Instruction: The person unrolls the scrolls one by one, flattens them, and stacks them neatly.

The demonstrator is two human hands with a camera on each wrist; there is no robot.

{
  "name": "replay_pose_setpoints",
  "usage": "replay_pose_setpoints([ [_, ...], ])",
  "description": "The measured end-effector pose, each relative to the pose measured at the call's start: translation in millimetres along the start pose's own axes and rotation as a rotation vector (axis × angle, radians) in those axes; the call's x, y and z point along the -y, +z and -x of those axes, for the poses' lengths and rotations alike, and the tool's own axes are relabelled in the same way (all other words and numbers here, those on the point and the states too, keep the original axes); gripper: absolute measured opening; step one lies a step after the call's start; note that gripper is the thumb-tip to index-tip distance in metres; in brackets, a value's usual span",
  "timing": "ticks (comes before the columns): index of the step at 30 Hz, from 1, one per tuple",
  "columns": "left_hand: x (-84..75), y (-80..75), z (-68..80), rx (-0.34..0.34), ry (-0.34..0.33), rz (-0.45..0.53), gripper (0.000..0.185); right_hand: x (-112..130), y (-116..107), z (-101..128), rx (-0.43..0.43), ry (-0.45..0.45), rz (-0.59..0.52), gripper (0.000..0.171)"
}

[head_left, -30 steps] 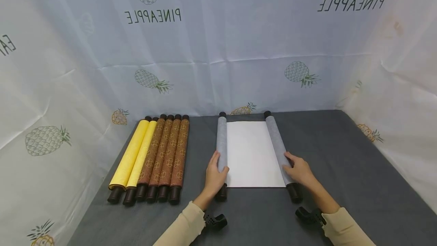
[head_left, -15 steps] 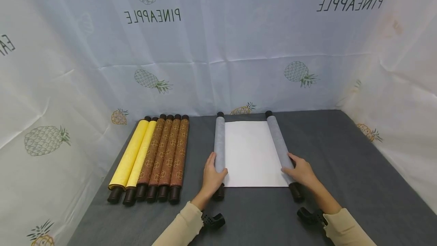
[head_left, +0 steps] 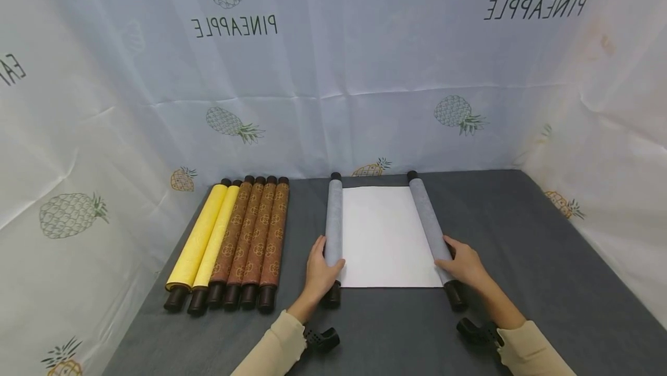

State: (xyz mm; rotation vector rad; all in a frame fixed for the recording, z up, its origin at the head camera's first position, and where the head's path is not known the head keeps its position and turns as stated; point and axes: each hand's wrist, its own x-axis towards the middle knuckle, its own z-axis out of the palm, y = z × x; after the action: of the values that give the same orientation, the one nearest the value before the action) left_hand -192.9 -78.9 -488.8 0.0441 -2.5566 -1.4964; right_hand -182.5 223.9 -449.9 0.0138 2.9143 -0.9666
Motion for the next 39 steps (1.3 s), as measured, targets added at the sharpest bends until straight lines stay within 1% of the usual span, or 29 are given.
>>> replay_pose_setpoints([
  [6,0.3,-2.6,-1.2,-0.021,0.021,0.022,0.066,-5,-1,-2,-0.013,0.004,-0.012,0.07],
  [12,-0.7,-6.3,-2.3,-0.044,0.049,0.061,0.061,-11,-2,-3,-0.028,-0.024,-0.018,0.068],
  [17,0.0,-9.0,-1.9,-0.047,0.068,0.062,0.059,-11,-4,-2,-0.031,-0.025,-0.035,0.066],
  [22,1.3,-10.7,-1.5,-0.042,0.072,0.076,0.058,-11,-7,0,-0.023,-0.02,-0.041,0.065],
  [31,3.0,-11.3,-2.7,-0.059,0.088,0.085,0.056,-16,-9,1,-0.04,-0.019,-0.063,0.063],
  [39,2.8,-12.1,-1.7,-0.07,0.107,0.09,0.053,-19,-10,0,-0.04,0.001,-0.075,0.063],
])
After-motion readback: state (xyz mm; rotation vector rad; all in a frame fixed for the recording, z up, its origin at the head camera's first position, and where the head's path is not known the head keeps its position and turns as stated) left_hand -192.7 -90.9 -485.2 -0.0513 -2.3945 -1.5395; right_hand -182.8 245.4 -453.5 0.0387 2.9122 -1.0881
